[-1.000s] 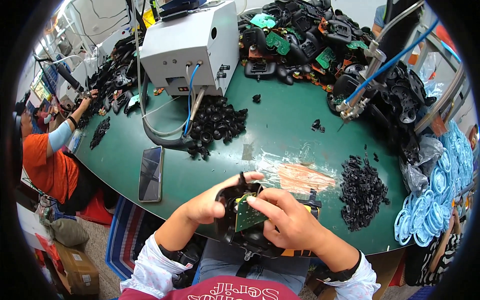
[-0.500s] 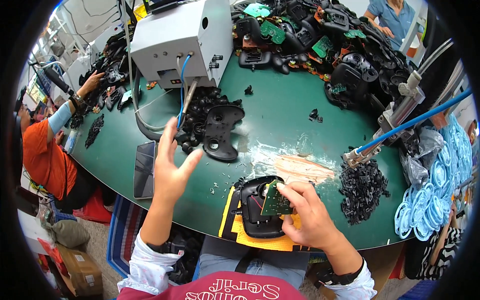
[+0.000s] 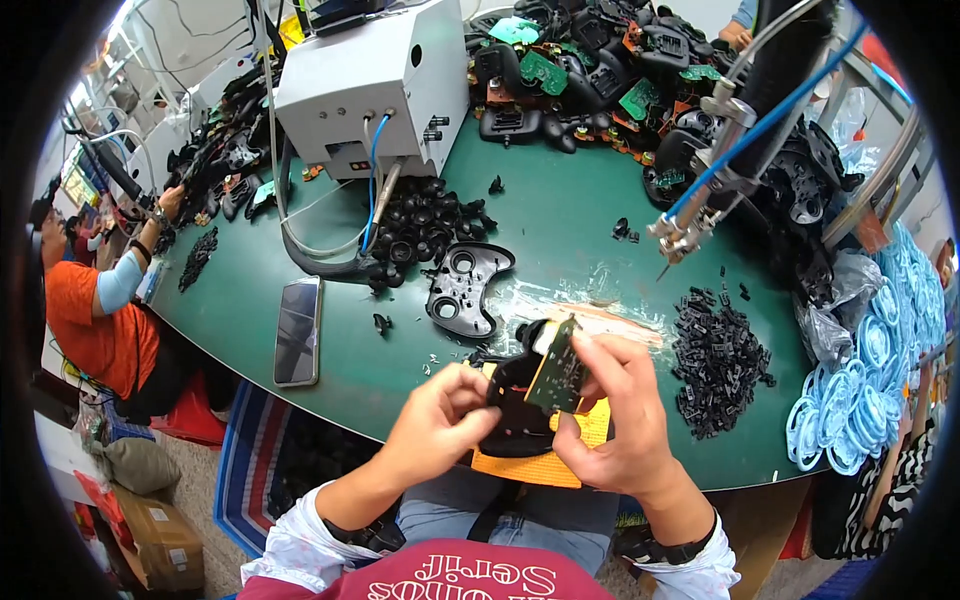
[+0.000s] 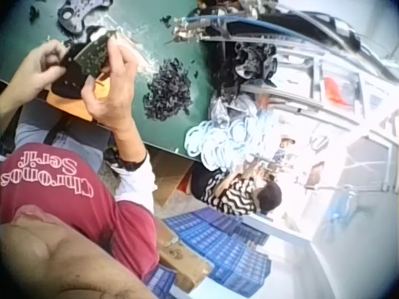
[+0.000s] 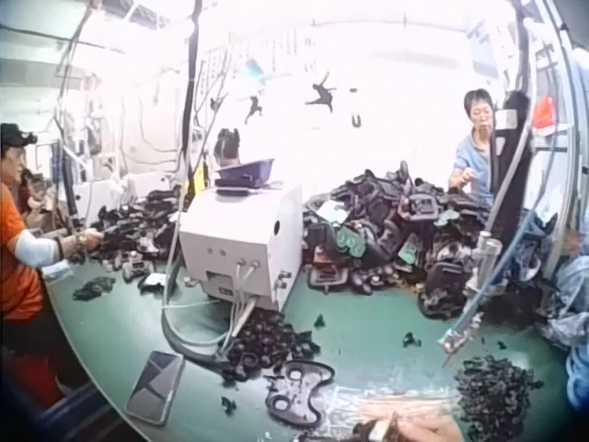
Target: Assemble internal and external components of a hand-held electronic controller using hand tools.
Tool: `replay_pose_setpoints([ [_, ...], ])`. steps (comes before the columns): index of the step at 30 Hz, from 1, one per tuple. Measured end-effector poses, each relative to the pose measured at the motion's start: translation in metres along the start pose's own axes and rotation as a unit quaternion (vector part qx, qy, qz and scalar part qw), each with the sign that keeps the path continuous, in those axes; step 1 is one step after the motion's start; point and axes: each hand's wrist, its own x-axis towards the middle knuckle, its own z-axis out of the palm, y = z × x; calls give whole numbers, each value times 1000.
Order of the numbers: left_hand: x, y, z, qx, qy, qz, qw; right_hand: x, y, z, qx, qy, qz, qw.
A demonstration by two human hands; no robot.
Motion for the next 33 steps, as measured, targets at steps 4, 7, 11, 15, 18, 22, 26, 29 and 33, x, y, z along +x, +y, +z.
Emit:
replay_pose_setpoints([
  [4,-7,19,-14,-32,47,33,998,3,-8,-13,-3,-4,19,1000],
  [7,-15,31,-18,-63,42,13,997,-3,-13,-14,52,-24,89,994],
  [11,-24,38,-22,-58,34,-43,997,-8,-19,-16,132,-42,179,974],
  [15,-31,39,-25,-60,26,-29,997,-11,-26,-18,141,-43,178,973],
  [18,-34,40,-24,-72,13,-12,997,-13,-31,-20,149,-45,183,971],
  [22,-36,38,-34,-89,13,8,996,-15,-32,-15,141,-54,167,974],
  [26,-44,38,-52,-106,39,56,992,-17,-31,-7,150,-45,167,974],
  [29,-55,41,-77,-131,80,76,985,-16,-30,-1,140,-45,158,976],
  [33,-69,46,-126,-125,201,125,964,-22,-27,-2,117,-56,186,974],
])
